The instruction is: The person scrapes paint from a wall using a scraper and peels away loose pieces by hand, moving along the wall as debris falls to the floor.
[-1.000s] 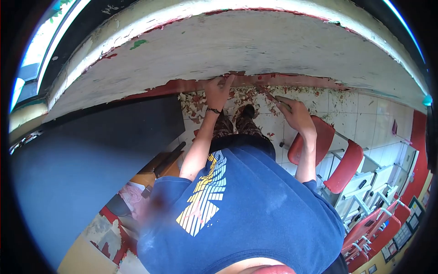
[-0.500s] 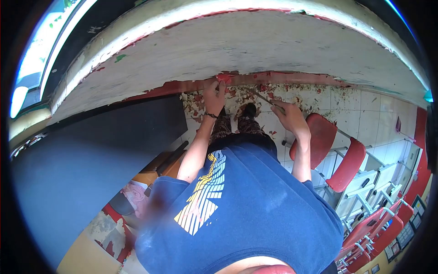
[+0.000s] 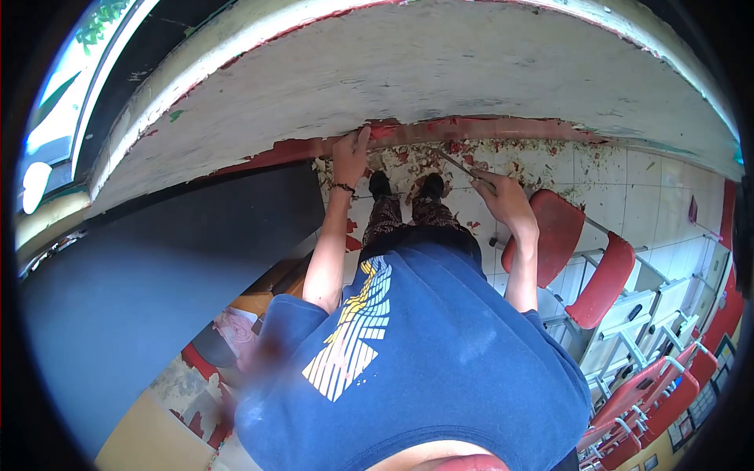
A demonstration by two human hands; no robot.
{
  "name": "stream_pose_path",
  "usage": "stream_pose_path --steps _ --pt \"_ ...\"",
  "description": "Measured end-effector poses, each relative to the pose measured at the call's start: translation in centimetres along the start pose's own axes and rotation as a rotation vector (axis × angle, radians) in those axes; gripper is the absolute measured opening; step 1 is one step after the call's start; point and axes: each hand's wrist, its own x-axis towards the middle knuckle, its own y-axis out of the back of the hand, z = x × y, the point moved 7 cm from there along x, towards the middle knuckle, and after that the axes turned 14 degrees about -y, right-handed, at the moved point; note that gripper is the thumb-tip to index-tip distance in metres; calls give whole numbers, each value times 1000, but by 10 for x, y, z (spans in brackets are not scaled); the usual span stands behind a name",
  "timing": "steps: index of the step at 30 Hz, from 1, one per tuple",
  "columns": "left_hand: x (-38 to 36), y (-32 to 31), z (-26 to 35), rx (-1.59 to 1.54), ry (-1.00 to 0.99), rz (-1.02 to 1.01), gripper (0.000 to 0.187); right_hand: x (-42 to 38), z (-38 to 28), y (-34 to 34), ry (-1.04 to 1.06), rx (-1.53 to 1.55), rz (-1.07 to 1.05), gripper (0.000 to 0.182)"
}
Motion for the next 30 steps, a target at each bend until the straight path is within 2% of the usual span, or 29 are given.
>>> stream_pose_path --steps 3,5,9,11,16,18,20,21,23,24,26,30 --pt "-9 -11 -16 89 -64 34 43 -2 1 -2 -95 40 -92 31" --pt "-19 -20 -17 -64 -139 156 42 -4 5 -5 -77 22 -93 31" --pt "-47 -43 -35 -22 -74 198 41 -12 3 -6 -73 52 -125 31" --pt "-55 -52 -35 -188 6 230 39 -12 11 -12 -57 26 -122 31" --pt "-59 -69 -33 -132 -14 230 38 -13 9 -18 30 -13 -89 31" --pt "-63 -71 -42 -149 -34 244 38 -13 1 -18 -11 24 -139 31" --pt "-66 -73 -58 -256 79 201 39 -18 -11 -12 -41 50 -162 31" --pt "-58 -68 -53 -259 71 205 39 -18 -13 -10 -79 78 -188 31" --pt "-46 -35 -22 -157 -108 400 42 -16 -10 -12 -55 66 -170 31" --pt "-40 -26 -20 -155 -104 395 42 -17 -9 -14 -34 54 -160 30" --pt "-19 -26 -29 -100 -25 194 44 -18 -8 -18 -41 57 -177 31" --pt "-10 -32 -36 -152 -83 190 47 -21 -8 -23 -33 37 -172 31"
